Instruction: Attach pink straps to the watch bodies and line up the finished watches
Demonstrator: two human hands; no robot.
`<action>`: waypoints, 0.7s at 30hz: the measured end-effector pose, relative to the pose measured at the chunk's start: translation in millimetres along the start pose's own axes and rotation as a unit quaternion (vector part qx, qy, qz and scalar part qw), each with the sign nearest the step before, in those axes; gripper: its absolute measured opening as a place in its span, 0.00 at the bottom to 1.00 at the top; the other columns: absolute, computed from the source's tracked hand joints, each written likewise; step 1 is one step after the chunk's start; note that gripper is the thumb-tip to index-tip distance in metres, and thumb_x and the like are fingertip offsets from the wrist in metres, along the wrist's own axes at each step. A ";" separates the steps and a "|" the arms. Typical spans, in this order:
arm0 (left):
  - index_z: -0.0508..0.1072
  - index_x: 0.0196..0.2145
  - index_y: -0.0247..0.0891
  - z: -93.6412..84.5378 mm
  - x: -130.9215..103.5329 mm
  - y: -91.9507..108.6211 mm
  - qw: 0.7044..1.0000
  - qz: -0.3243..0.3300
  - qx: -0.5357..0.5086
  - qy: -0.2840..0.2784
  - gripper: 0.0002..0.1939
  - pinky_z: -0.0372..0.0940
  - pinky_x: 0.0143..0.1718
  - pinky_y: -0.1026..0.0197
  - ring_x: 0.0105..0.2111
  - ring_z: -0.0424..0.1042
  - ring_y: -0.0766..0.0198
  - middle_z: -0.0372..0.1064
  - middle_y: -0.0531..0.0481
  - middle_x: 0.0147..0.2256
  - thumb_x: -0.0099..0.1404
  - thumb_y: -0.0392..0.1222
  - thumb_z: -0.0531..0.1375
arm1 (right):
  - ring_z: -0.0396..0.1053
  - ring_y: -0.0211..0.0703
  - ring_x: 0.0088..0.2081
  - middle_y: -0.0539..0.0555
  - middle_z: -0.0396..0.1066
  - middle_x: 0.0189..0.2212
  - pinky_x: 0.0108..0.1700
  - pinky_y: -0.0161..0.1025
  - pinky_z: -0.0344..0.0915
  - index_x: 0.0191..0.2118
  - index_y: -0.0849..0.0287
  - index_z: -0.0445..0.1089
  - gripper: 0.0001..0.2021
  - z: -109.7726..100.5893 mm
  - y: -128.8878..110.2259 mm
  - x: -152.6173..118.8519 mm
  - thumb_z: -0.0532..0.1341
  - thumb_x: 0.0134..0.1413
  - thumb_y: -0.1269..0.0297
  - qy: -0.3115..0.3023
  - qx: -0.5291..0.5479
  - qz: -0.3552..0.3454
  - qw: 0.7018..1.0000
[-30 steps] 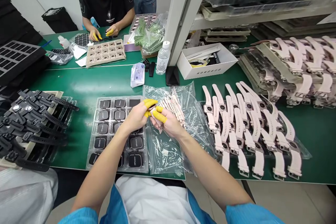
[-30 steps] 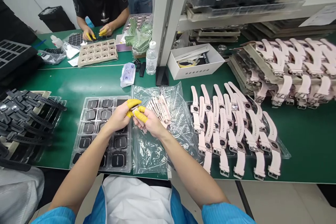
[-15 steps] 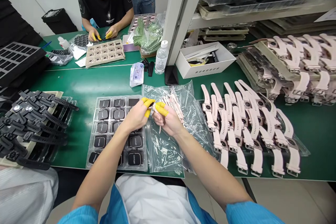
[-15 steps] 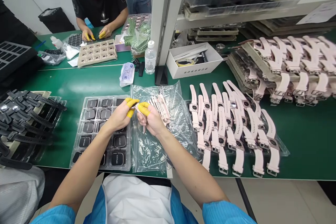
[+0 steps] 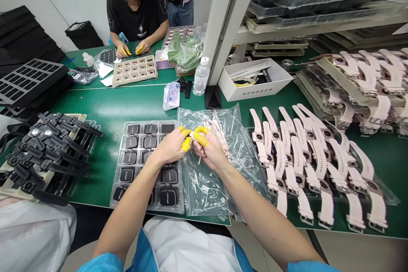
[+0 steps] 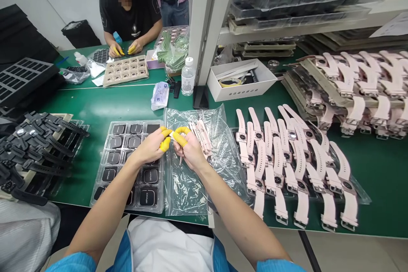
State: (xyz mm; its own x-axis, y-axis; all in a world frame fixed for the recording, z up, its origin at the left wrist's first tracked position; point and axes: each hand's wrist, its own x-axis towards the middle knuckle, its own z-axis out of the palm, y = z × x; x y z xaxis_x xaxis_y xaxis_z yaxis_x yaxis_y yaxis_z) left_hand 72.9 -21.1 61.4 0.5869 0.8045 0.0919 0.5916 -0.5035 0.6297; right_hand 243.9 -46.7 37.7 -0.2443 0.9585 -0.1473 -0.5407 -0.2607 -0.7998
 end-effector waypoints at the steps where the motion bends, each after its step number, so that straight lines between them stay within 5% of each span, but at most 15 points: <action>1: 0.74 0.50 0.38 -0.4 -0.8 -1.4 1.000 0.001 -0.024 0.003 0.16 0.72 0.52 0.49 0.45 0.74 0.54 0.72 0.42 0.43 0.76 0.42 0.49 | 0.46 0.30 0.16 0.39 0.60 0.15 0.18 0.28 0.42 0.40 0.52 0.60 0.25 -0.2 0.5 -0.4 0.75 0.51 0.49 -0.003 -0.002 -0.004 1.000; 6: 0.70 0.59 0.39 2.3 -2.2 -8.8 0.985 -0.007 -0.156 0.074 0.18 0.70 0.58 0.47 0.54 0.75 0.52 0.74 0.39 0.55 0.75 0.46 0.57 | 0.55 0.33 0.17 0.42 0.65 0.19 0.19 0.30 0.52 0.43 0.52 0.63 0.21 -5.6 3.8 -0.6 0.73 0.56 0.48 0.003 0.004 -0.001 1.000; 11: 0.75 0.42 0.37 14.4 3.5 -5.9 0.945 -0.025 -0.273 0.178 0.16 0.73 0.48 0.54 0.42 0.76 0.58 0.76 0.44 0.42 0.67 0.53 0.68 | 0.57 0.33 0.19 0.43 0.60 0.21 0.21 0.33 0.61 0.35 0.54 0.62 0.24 -7.7 5.3 -0.8 0.70 0.56 0.40 -0.061 0.010 0.073 0.995; 14: 0.74 0.40 0.38 10.9 7.1 -8.1 0.895 -0.034 -0.376 0.236 0.21 0.73 0.40 0.59 0.38 0.77 0.61 0.77 0.46 0.40 0.64 0.58 0.70 | 0.48 0.30 0.17 0.41 0.55 0.21 0.18 0.30 0.53 0.35 0.56 0.63 0.25 -11.3 1.5 -2.2 0.67 0.58 0.38 -0.115 0.009 0.149 0.982; 18: 0.66 0.46 0.41 -12.8 6.1 -23.2 0.793 -0.114 -0.458 0.386 0.26 0.72 0.29 0.63 0.28 0.77 0.66 0.79 0.47 0.44 0.64 0.61 0.69 | 0.44 0.27 0.17 0.41 0.56 0.21 0.18 0.28 0.45 0.39 0.58 0.66 0.23 -19.1 -9.1 -2.7 0.68 0.59 0.41 -0.150 -0.078 0.211 0.963; 21: 0.66 0.51 0.40 -18.1 3.1 -30.7 0.807 -0.152 -0.450 0.352 0.26 0.73 0.27 0.61 0.27 0.78 0.64 0.79 0.42 0.48 0.66 0.58 0.68 | 0.50 0.29 0.18 0.41 0.62 0.22 0.20 0.29 0.54 0.39 0.55 0.62 0.24 -19.1 -13.6 -1.6 0.72 0.55 0.44 -0.093 -0.097 0.134 0.982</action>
State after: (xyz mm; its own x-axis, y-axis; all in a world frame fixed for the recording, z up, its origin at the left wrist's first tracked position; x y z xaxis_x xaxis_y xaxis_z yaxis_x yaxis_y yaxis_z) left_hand 46.6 2.6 56.4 -0.1560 0.9868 0.0437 -0.1781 -0.0716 0.9814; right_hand 267.0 -42.4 37.7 -0.5089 0.8163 -0.2733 -0.2777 -0.4562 -0.8455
